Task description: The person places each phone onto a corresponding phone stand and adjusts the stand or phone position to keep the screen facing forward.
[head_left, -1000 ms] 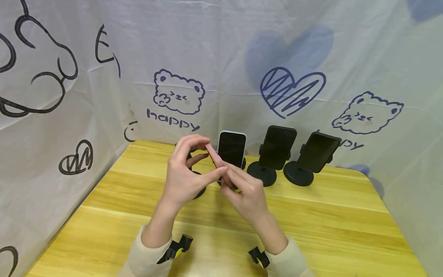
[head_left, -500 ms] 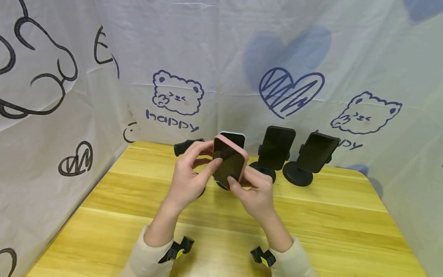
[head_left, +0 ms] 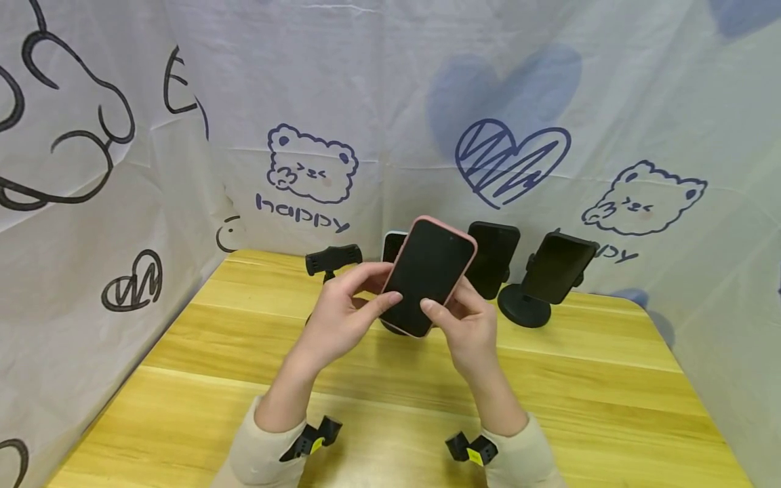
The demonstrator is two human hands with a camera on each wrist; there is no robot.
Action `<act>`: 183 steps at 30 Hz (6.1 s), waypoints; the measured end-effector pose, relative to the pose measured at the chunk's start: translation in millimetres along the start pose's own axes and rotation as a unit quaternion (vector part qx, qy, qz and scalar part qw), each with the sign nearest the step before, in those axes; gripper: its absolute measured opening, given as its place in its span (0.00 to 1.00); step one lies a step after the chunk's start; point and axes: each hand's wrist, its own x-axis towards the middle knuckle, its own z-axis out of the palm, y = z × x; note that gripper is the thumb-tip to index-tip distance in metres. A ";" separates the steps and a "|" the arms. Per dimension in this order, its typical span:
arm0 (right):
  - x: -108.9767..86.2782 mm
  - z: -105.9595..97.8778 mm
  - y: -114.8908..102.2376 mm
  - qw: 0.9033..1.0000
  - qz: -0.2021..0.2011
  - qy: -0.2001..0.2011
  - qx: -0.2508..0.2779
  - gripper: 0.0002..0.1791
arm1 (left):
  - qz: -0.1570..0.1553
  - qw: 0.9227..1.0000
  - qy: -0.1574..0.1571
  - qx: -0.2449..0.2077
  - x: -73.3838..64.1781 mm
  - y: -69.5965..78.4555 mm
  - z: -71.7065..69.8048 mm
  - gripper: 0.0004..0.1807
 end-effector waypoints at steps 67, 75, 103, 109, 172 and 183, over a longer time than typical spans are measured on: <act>93.6 33.8 -6.5 0.999 0.033 -0.003 0.001 0.20 | -0.101 0.968 0.124 0.194 4.4 -47.9 -52.3 0.17; 113.0 66.5 1.2 0.998 0.059 -0.009 -0.009 0.20 | -0.107 0.970 0.144 0.166 2.6 -47.4 -57.7 0.22; 111.5 89.6 28.7 0.990 0.110 -0.085 -0.020 0.22 | -0.156 0.962 0.208 0.087 2.2 -41.4 -65.1 0.19; 109.3 88.2 32.9 0.990 0.094 -0.094 -0.042 0.29 | -0.154 0.961 0.213 0.091 3.5 -41.9 -62.9 0.19; 126.4 68.9 30.2 0.958 0.080 -0.214 -0.176 0.26 | -0.169 0.958 0.179 0.146 -3.6 -42.5 -81.7 0.16; 130.0 71.1 23.6 0.941 0.093 -0.244 -0.213 0.28 | -0.181 0.959 0.175 0.131 -4.0 -42.5 -82.7 0.17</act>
